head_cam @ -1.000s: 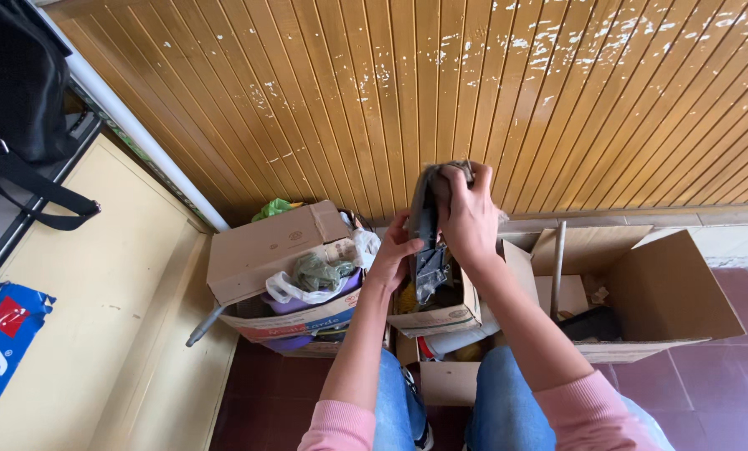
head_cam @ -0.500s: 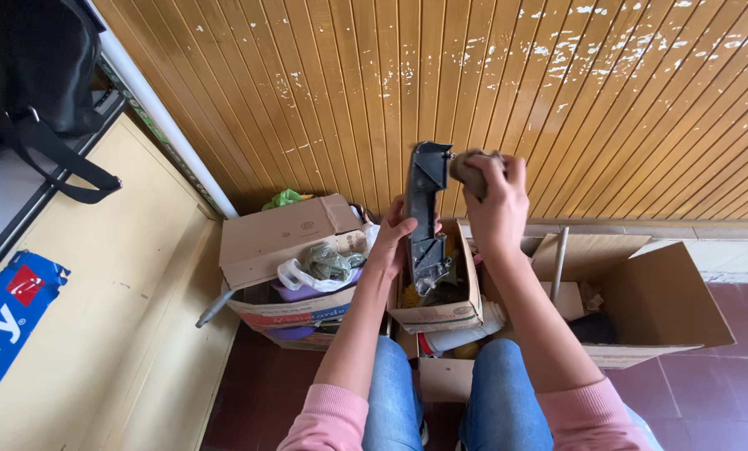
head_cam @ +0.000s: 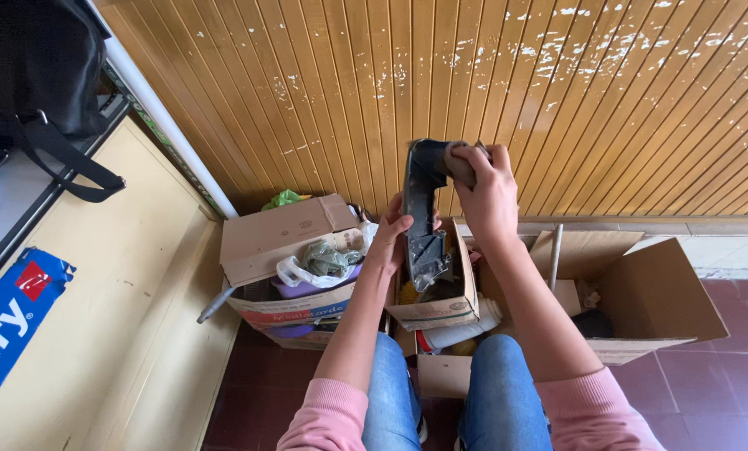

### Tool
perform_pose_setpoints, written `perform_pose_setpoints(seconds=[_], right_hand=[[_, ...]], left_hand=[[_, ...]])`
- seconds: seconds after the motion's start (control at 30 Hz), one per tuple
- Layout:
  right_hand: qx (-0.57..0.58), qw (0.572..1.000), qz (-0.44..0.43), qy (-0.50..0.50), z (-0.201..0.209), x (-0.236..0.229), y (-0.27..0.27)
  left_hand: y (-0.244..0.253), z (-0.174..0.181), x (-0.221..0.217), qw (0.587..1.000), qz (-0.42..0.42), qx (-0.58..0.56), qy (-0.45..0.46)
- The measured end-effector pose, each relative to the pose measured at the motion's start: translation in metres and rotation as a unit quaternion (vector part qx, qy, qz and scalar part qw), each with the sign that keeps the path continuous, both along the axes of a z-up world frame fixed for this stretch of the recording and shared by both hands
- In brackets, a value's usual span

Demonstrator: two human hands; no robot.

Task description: The person picks up a black plastic electronics housing from a box and wipes it repeatedly with a cloth while sitting on the floor next to several other boxes of components.

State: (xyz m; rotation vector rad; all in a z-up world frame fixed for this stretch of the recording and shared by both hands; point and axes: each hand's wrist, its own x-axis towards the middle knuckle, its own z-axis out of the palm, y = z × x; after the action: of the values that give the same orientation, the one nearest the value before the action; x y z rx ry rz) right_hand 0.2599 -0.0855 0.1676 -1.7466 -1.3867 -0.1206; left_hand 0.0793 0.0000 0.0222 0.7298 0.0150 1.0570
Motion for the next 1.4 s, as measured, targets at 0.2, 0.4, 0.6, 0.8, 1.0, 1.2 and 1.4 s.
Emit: perform_pose_setpoints(seconds=[0.2,0.4,0.6,0.8,1.0,1.2,1.4], right_hand=[[0.013,0.998,0.05,0.021,-0.039,0.003,0.01],[-0.029,0.996,0.076,0.031,-0.055,0.034,0.0],[0.066,0.997,0.048,0.01,-0.025,0.002,0.001],[-0.042,0.997,0.049,-0.029,-0.055,0.004,0.008],[0.089,0.991,0.04,0.094,-0.03,-0.011,0.018],[0.059,0.987,0.058,0.137,-0.05,-0.051,0.017],[-0.065,0.995,0.075,-0.026,-0.06,-0.044,0.002]], left_hand=[[-0.003,-0.016,-0.004,1.0,0.001,0.022,0.018],[-0.008,-0.03,-0.009,0.998,0.034,-0.005,0.057],[-0.031,-0.017,0.013,0.996,0.04,-0.015,0.081],[-0.024,-0.024,0.007,0.99,0.058,-0.058,0.116],[-0.039,-0.014,0.008,0.986,0.038,-0.105,0.125],[-0.008,-0.059,0.02,0.985,0.037,-0.108,0.133],[0.022,-0.075,-0.003,0.974,0.041,-0.188,0.122]])
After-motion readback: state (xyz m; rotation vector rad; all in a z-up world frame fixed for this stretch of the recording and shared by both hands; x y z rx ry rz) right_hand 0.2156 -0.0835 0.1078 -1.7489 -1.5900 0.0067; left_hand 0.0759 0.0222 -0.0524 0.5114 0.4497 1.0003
